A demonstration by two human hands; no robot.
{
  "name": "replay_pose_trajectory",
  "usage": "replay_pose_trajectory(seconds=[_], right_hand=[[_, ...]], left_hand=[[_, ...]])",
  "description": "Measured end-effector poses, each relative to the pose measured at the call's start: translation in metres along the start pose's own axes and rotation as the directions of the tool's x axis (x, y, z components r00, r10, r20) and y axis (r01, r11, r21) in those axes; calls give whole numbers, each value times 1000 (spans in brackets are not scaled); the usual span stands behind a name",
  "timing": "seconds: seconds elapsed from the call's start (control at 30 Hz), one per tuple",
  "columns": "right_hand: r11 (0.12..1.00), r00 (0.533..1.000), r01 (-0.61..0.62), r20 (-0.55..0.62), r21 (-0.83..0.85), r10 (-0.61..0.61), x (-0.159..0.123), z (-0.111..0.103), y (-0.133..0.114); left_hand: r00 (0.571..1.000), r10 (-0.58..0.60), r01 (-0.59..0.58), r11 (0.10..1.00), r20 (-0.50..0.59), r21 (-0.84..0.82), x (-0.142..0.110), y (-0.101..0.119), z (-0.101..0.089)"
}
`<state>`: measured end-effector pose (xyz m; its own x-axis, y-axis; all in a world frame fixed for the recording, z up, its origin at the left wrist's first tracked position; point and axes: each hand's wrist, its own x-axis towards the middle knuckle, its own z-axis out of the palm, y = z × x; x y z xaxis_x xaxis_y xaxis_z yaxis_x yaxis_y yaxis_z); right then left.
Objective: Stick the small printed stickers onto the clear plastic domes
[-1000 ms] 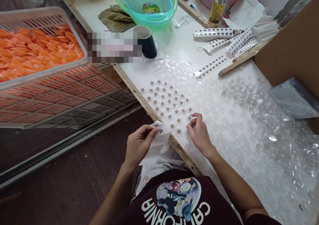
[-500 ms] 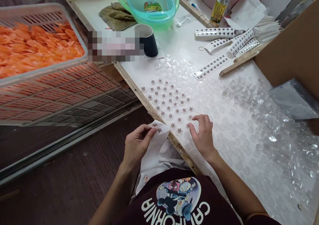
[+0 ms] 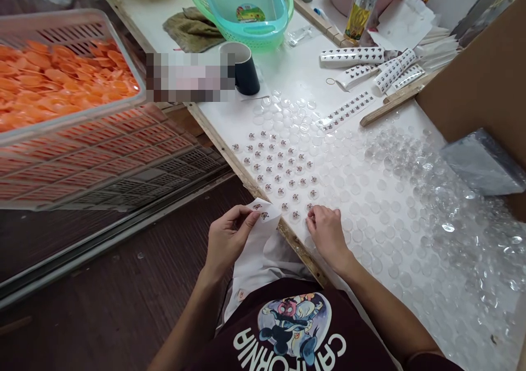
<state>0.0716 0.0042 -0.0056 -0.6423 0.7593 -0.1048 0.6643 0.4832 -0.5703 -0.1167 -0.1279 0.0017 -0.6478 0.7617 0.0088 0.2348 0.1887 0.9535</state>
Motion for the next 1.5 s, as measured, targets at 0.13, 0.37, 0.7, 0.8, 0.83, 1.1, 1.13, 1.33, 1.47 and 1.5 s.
replay_pose_trajectory(seconds=[0.13,0.37,0.7,0.8,0.83,1.1,1.13,1.33,1.47,1.5], right_hand=[[995,995,33,-93,-97,-42,-3,-4,-7],[923,991,62,-133,381,-11,-9,-6,-44],[878,982,37,145,476,-120,-13,-11,-43],[871,987,52,109,488,-120,-19,-13,-42],[863,990,48,88,503,-107,-21,-13,-43],[844,999,41,-2,535,-48,-27,-15,-41],[843,998,50,-9,535,-54,-27,-17,-41],[840,983,168,-151,515,-104,-31,-31,-41],[833,959,232,-263,503,-108,-29,-40,-39],[825,958,224,-275,519,-87,-28,-41,-38]], left_hand=[[1000,-11,11,1000,7,-16,-2,1,3],[999,-13,16,996,30,-87,-11,13,19],[980,5,47,965,199,-257,-16,24,13],[986,-67,112,947,156,-300,-19,25,18],[988,-87,123,943,129,-310,-20,26,21],[991,-111,130,937,77,-325,-27,31,30],[991,-109,128,938,76,-322,-27,32,31],[993,-95,109,961,70,-253,-29,32,36],[996,-63,74,978,64,-195,-29,33,38],[996,-55,67,980,71,-188,-29,33,39]])
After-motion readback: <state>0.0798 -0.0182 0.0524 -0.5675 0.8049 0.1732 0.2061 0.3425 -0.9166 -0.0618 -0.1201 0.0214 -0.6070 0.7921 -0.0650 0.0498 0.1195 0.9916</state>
